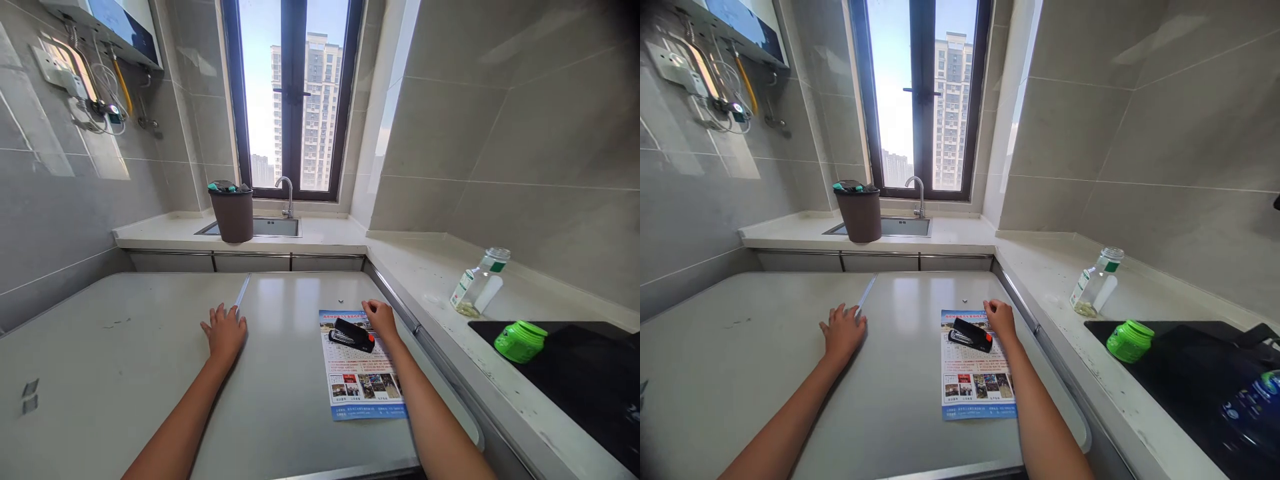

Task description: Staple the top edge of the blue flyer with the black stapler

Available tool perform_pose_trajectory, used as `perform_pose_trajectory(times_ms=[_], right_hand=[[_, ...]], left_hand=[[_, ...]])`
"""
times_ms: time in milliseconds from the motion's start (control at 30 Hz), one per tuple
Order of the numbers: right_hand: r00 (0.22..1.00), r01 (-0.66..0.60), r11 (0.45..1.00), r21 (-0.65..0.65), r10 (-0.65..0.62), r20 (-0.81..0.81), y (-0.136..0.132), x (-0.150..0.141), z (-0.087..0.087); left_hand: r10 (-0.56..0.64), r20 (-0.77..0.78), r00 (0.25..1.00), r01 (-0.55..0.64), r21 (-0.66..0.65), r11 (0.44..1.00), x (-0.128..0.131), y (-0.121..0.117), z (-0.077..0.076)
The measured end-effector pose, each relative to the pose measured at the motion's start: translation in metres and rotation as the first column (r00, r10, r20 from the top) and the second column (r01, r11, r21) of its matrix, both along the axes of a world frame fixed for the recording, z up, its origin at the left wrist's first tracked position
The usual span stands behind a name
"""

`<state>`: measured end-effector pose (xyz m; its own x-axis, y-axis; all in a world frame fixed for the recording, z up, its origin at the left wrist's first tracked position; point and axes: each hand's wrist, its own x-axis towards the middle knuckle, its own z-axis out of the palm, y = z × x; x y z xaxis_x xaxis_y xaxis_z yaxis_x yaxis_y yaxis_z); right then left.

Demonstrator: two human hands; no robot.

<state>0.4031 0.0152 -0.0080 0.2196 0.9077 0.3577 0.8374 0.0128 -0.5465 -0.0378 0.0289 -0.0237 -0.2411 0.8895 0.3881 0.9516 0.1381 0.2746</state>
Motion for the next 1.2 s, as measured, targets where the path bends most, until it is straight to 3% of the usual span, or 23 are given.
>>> perform_pose_trajectory(times_ms=[100,200,533,1200], right_hand=[[0.999,0.037,0.998,-0.041,-0.037,0.020,0.006,0.001,-0.013],[0.998,0.039,0.997,-0.072,-0.035,0.054,0.010,0.000,-0.021],[0.985,0.005,0.996,-0.084,0.009,0.172,0.017,0.000,-0.030],[0.967,-0.041,0.992,-0.116,0.068,0.245,0.019,0.001,-0.035]], left_hand=[[0.029,-0.012,1.000,-0.030,-0.131,0.991,-0.002,0.003,-0.008],[0.011,-0.033,0.999,-0.017,-0.182,0.983,0.000,0.004,-0.013],[0.007,-0.063,0.998,-0.020,-0.210,0.977,0.000,0.003,-0.010],[0.012,-0.116,0.993,-0.040,-0.247,0.968,0.003,-0.002,-0.011]])
